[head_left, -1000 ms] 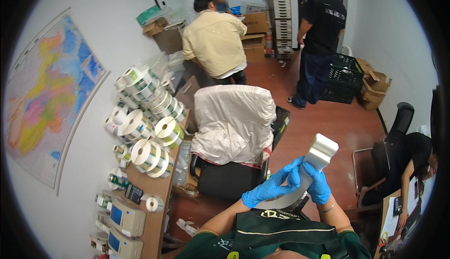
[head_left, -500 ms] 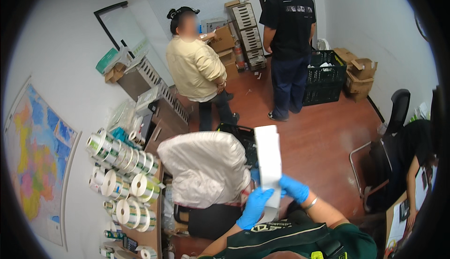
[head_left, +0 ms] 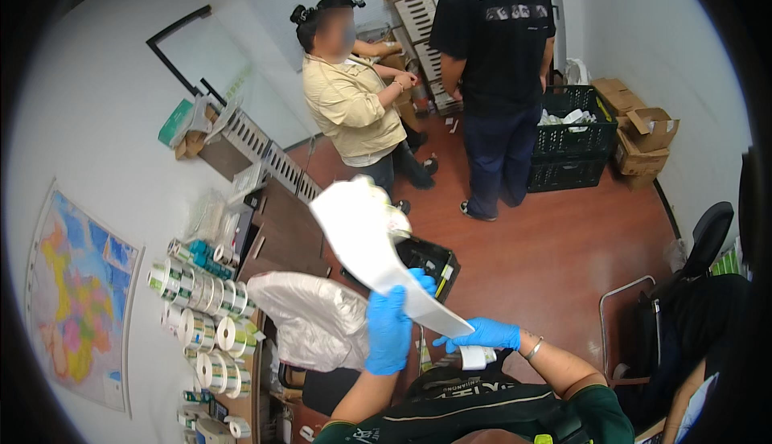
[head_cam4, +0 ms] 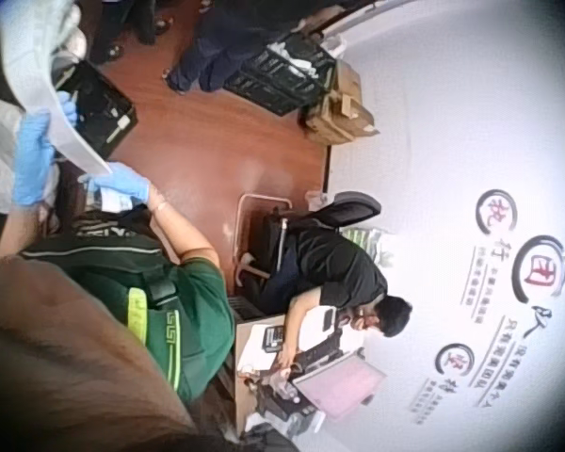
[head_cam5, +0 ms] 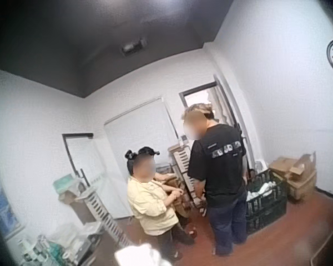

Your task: The person is folding a long strip of labels and stacking them by hand at a desk. They also use a pen to write on a document at the start of the task.

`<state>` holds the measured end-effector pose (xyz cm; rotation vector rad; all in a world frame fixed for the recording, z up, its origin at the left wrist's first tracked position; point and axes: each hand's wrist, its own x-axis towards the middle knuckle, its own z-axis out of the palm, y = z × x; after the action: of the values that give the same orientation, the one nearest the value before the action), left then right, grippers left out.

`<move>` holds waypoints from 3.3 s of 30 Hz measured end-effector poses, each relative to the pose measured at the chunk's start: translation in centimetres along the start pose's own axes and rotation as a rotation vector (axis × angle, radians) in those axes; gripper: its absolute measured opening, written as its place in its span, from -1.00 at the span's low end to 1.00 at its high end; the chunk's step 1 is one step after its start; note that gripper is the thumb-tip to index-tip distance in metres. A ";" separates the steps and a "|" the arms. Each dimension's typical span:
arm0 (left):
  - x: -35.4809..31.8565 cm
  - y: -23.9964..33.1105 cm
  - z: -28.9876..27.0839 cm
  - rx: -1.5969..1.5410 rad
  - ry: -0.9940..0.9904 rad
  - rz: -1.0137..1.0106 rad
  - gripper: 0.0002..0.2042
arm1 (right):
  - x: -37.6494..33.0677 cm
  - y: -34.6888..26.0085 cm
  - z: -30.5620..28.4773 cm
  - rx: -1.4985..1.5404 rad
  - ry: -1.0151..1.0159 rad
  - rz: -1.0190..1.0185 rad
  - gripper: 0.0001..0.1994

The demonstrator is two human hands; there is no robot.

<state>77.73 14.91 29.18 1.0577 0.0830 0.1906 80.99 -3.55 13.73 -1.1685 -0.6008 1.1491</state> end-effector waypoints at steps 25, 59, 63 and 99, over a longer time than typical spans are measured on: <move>34.7 -23.2 -23.8 -0.573 0.432 -0.181 -0.48 | 16.9 -19.6 -23.4 0.179 -0.142 0.430 -0.64; 67.5 -3.3 -10.0 0.453 0.113 -0.247 -0.91 | 43.9 -35.6 -60.6 0.027 -0.256 -0.046 -0.75; 72.6 -6.2 -12.0 0.006 0.251 -0.176 -0.71 | 48.4 -37.5 -57.7 0.173 -0.007 -0.176 -0.68; 101.7 -3.5 4.1 0.622 -0.233 -0.078 -0.46 | 51.7 -56.7 -77.2 0.080 0.151 -0.863 -0.61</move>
<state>178.54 29.57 30.54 1.6859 -0.0309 -0.0382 186.71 15.57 31.10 -0.7757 -0.8189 0.3399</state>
